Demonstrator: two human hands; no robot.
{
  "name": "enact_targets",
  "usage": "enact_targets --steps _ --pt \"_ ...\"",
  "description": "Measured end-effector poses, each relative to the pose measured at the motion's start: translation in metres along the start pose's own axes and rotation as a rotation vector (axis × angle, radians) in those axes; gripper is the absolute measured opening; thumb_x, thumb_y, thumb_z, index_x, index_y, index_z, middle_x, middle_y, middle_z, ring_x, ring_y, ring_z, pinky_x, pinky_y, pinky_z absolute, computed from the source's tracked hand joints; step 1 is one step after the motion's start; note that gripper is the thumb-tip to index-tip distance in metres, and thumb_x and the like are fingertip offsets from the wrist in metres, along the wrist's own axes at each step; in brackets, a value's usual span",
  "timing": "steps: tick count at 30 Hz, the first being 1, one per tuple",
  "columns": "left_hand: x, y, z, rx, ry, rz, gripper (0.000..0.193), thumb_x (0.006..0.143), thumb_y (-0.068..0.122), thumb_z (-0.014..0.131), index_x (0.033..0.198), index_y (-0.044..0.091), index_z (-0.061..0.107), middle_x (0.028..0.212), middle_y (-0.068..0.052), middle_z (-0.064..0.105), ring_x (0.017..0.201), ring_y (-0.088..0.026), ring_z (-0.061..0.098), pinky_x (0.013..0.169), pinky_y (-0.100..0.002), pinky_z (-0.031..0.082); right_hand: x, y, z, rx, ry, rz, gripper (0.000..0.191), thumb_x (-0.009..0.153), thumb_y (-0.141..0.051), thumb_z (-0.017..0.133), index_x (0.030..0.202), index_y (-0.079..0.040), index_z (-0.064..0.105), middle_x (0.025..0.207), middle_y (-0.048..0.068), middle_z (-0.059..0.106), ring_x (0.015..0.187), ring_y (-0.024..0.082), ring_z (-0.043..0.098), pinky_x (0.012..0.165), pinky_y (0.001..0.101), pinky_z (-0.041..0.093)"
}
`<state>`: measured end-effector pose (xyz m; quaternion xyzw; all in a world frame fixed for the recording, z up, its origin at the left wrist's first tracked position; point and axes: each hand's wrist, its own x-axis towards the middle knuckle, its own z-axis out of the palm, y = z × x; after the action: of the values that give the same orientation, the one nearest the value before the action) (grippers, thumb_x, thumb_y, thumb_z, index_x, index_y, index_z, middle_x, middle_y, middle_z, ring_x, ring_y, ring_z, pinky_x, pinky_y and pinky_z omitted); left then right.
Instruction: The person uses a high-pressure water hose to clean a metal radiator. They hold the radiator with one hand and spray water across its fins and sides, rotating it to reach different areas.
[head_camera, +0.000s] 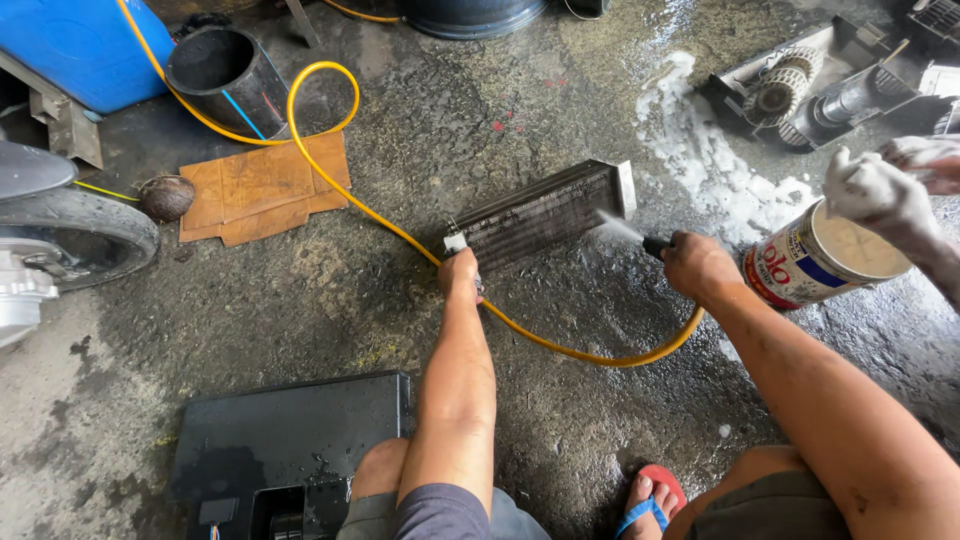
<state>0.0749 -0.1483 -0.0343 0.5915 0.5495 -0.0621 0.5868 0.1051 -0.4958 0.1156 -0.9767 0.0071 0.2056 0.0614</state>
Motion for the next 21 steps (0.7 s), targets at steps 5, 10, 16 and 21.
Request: enact_targets --steps 5,10,16,21 --pt "0.000 -0.002 0.002 0.021 0.013 -0.012 0.041 0.088 0.038 0.061 0.101 0.001 0.072 0.089 -0.016 0.072 0.065 -0.028 0.069 0.054 -0.047 0.059 0.007 0.004 0.006 -0.002 -0.106 0.077 0.033 0.110 -0.028 0.045 0.123 -0.003 0.062 0.096 0.020 0.073 0.085 0.030 0.073 0.077 0.0437 0.062" --pt "0.000 -0.003 0.003 0.024 0.007 -0.003 0.044 0.090 0.040 0.060 0.102 0.000 0.073 0.089 -0.017 0.074 0.065 -0.028 0.070 0.054 -0.046 0.059 0.004 0.002 0.001 -0.015 -0.050 0.068 0.033 0.110 -0.027 0.044 0.124 -0.001 0.059 0.093 0.018 0.072 0.078 0.026 0.072 0.077 0.0408 0.061" --pt "-0.002 -0.006 0.003 0.050 0.022 0.001 0.045 0.090 0.041 0.060 0.104 0.000 0.073 0.091 -0.017 0.074 0.066 -0.028 0.071 0.055 -0.045 0.060 -0.008 -0.008 -0.010 -0.019 -0.045 0.103 0.033 0.108 -0.033 0.046 0.123 -0.006 0.059 0.097 0.017 0.072 0.084 0.027 0.072 0.080 0.0436 0.061" --pt "-0.005 -0.013 0.003 0.058 0.027 0.033 0.044 0.089 0.040 0.060 0.106 0.001 0.072 0.091 -0.017 0.074 0.066 -0.028 0.072 0.055 -0.044 0.061 -0.004 -0.015 -0.010 -0.097 -0.042 0.118 0.042 0.108 -0.040 0.048 0.122 -0.004 0.062 0.101 0.017 0.073 0.091 0.028 0.074 0.082 0.0426 0.061"
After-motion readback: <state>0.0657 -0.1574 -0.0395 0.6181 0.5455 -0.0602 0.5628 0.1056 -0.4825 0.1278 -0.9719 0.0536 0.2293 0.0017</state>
